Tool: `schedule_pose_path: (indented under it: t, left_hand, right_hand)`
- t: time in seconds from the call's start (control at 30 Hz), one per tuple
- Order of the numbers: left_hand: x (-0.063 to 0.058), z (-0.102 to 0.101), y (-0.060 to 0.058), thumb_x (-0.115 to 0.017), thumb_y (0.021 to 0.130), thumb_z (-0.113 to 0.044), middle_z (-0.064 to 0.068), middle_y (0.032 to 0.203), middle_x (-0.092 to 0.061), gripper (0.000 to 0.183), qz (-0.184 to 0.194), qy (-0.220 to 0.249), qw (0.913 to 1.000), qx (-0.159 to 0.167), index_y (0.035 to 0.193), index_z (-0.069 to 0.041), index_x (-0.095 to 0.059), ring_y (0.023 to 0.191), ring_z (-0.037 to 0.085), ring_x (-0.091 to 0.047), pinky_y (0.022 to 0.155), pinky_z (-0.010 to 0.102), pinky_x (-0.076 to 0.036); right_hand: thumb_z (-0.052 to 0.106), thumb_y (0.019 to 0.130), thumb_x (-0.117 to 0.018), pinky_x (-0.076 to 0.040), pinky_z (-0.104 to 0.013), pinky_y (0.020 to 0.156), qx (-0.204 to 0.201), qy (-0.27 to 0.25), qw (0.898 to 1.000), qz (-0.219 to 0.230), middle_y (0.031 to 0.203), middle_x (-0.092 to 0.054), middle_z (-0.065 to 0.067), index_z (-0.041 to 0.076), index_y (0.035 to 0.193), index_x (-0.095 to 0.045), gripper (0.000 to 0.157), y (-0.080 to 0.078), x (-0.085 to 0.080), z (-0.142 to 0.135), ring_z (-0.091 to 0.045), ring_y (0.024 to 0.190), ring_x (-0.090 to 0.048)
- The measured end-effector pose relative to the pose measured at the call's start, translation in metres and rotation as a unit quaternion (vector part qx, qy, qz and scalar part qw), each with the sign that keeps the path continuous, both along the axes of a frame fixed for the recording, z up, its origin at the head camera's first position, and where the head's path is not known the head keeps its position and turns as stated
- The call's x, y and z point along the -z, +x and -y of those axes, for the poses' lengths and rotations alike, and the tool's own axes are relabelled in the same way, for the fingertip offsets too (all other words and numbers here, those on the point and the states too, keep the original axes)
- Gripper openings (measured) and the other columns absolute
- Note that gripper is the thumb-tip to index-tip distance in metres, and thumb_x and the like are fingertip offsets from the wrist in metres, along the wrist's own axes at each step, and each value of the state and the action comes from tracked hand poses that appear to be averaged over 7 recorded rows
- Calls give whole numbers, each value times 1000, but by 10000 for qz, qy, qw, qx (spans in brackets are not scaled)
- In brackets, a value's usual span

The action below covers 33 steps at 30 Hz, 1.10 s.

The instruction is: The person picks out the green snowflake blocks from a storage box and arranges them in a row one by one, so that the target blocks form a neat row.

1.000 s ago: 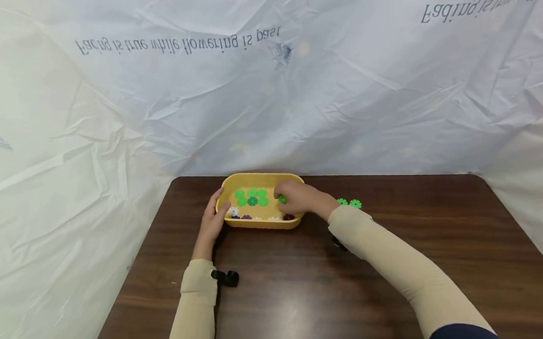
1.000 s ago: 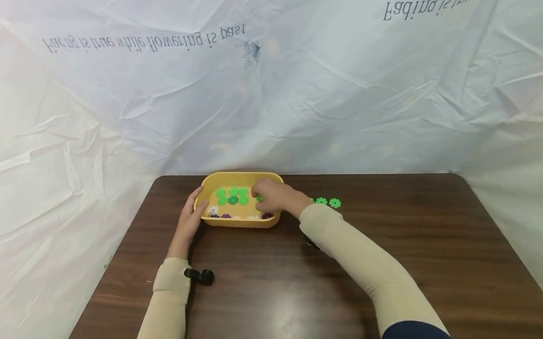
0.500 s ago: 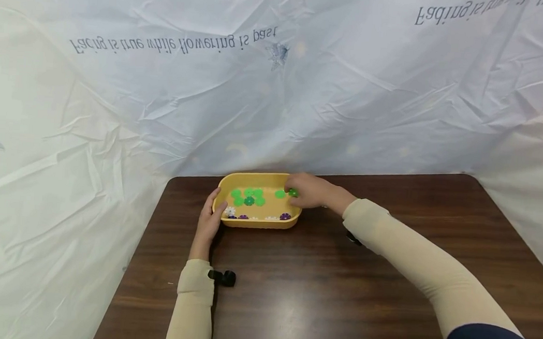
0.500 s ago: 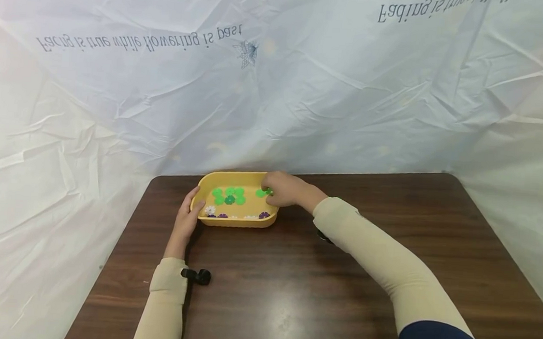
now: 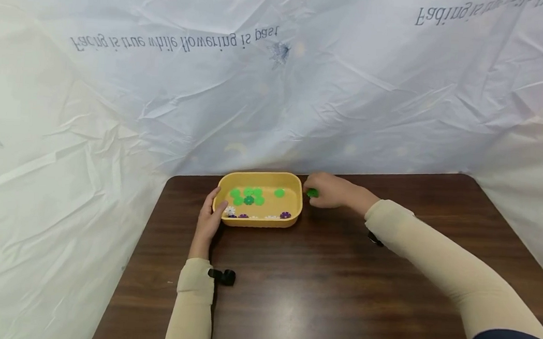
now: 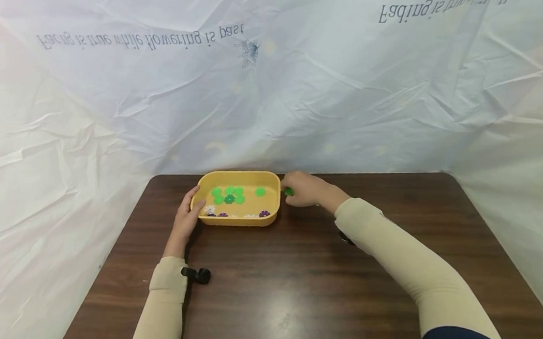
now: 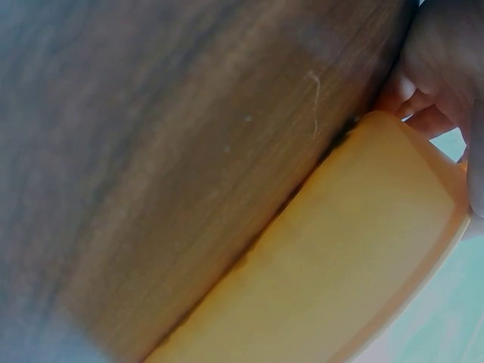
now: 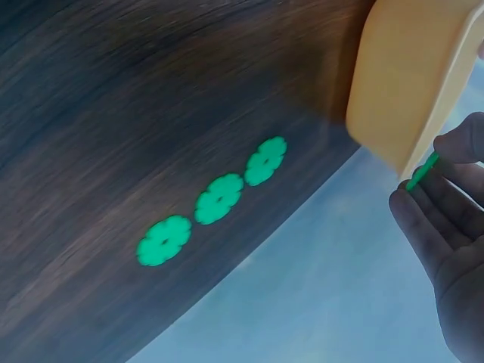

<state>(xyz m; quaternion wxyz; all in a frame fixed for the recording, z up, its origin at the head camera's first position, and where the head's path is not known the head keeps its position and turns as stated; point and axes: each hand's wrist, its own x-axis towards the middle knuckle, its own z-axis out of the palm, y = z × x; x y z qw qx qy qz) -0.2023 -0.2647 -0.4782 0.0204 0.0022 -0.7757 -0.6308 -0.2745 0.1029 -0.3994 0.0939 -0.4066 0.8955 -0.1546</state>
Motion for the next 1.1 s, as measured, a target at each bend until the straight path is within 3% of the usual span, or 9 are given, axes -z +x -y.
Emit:
schedule_pose_path:
  t: [0.13, 0.23, 0.4, 0.57, 0.87, 1.1]
  left_hand:
    - [0, 1, 1, -58, 110, -17, 19, 172, -25, 60, 38, 26, 10000, 27, 164, -4, -35, 156, 39, -27, 123, 56, -27]
    - [0, 1, 2, -58, 110, -17, 19, 171, -26, 60, 31, 13, 10000, 4, 164, -4, -35, 156, 38, -27, 123, 55, -28]
    - [0, 0, 2, -58, 110, -18, 19, 171, -27, 60, 14, -53, 10000, -1, 163, -3, -36, 157, 37, -26, 124, 55, -26]
    - [0, 0, 1, -58, 110, -17, 19, 171, -27, 60, 13, -43, 10000, -14, 164, -3, -35, 157, 37, -25, 124, 55, -25]
    - [1, 0, 0, -58, 110, -17, 19, 171, -27, 60, 47, -35, 10000, -16, 164, -4, -36, 157, 37, -25, 124, 55, -26]
    - [1, 1, 0, -58, 110, -17, 19, 171, -27, 60, 31, -14, 10000, 0, 164, -4, -35, 157, 37, -26, 124, 54, -26]
  right_hand:
    - [4, 95, -69, -55, -41, 79, 180, -17, 9998, 33, 116, -70, -16, -2, 122, -74, 28, 0, 5, -11, -25, 93, -63]
    - [4, 95, -69, -54, -40, 76, 261, -1, 9996, 86, 119, -70, -18, -2, 124, -73, 30, -1, 9, -19, -23, 87, -61]
    - [6, 95, -73, -51, -40, 75, 382, -30, 9992, 100, 111, -71, -13, 1, 119, -73, 24, -4, 21, -38, -18, 78, -55]
    - [3, 95, -71, -52, -41, 73, 537, -112, 9984, 147, 112, -70, -16, -4, 118, -73, 24, -5, 31, -58, -18, 79, -57]
    - [1, 95, -70, -56, -46, 78, 695, -110, 9974, 133, 117, -70, -21, -6, 118, -73, 25, -2, 47, -88, -29, 96, -67]
    - [3, 95, -71, -57, -53, 84, 938, -17, 9956, 81, 121, -68, -24, -8, 119, -72, 27, 0, 57, -112, -41, 108, -66]
